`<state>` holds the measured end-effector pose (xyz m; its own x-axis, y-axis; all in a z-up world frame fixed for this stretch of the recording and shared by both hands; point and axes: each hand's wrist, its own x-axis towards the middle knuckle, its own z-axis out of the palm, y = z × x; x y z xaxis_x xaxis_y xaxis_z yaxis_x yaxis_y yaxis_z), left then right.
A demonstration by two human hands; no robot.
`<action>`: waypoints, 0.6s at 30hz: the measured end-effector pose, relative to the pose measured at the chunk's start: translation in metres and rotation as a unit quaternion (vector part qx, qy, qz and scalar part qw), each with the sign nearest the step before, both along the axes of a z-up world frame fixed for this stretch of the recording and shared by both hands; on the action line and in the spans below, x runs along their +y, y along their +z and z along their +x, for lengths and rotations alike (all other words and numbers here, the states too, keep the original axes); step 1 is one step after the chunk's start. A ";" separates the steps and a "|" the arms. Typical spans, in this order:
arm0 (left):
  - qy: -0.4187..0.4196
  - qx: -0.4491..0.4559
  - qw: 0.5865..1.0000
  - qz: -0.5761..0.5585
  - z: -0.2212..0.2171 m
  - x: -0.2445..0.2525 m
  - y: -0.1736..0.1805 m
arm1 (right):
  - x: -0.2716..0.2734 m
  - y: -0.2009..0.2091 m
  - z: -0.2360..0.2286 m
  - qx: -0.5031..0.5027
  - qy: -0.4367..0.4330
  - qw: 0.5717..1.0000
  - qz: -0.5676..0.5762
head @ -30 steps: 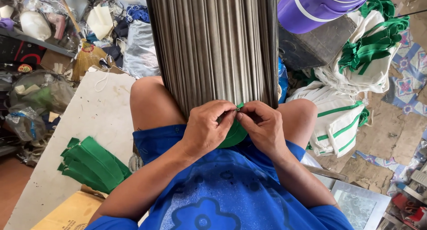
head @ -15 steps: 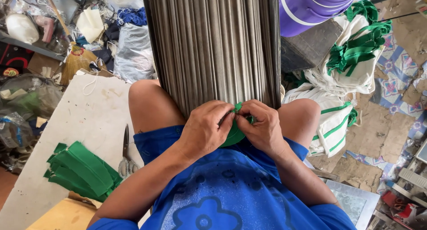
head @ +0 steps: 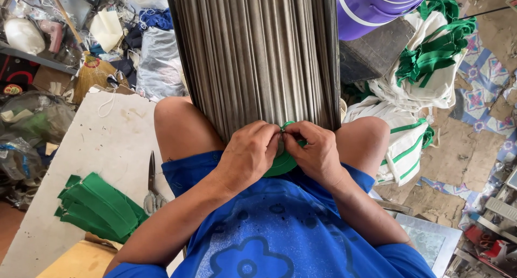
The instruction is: Manually attaching zipper sliders to green fabric pouches in a workshop environment.
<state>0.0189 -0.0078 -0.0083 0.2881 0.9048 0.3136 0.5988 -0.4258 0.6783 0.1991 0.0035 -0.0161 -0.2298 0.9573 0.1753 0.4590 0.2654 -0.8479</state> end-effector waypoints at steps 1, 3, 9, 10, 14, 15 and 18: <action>0.006 -0.016 1.000 -0.020 -0.001 0.001 -0.001 | 0.000 0.004 -0.003 0.023 -0.008 1.000 -0.020; 0.012 -0.031 0.999 -0.042 -0.006 0.001 -0.005 | -0.001 0.007 -0.009 0.047 -0.014 0.998 -0.043; 0.034 -0.010 0.998 -0.049 -0.019 -0.002 -0.016 | -0.004 0.004 -0.023 0.078 -0.010 0.994 -0.082; 0.032 0.012 0.999 -0.031 -0.021 -0.004 -0.017 | -0.005 0.003 -0.025 0.071 -0.011 0.994 -0.088; 0.017 0.037 0.999 0.027 -0.028 -0.003 -0.015 | -0.008 -0.003 -0.028 0.048 -0.014 0.993 -0.107; 0.018 0.037 0.999 0.027 -0.028 -0.003 -0.017 | -0.008 -0.005 -0.029 0.049 -0.013 0.993 -0.107; 0.020 0.059 0.996 0.059 -0.029 -0.004 -0.020 | -0.007 -0.013 -0.029 0.043 -0.008 0.988 -0.147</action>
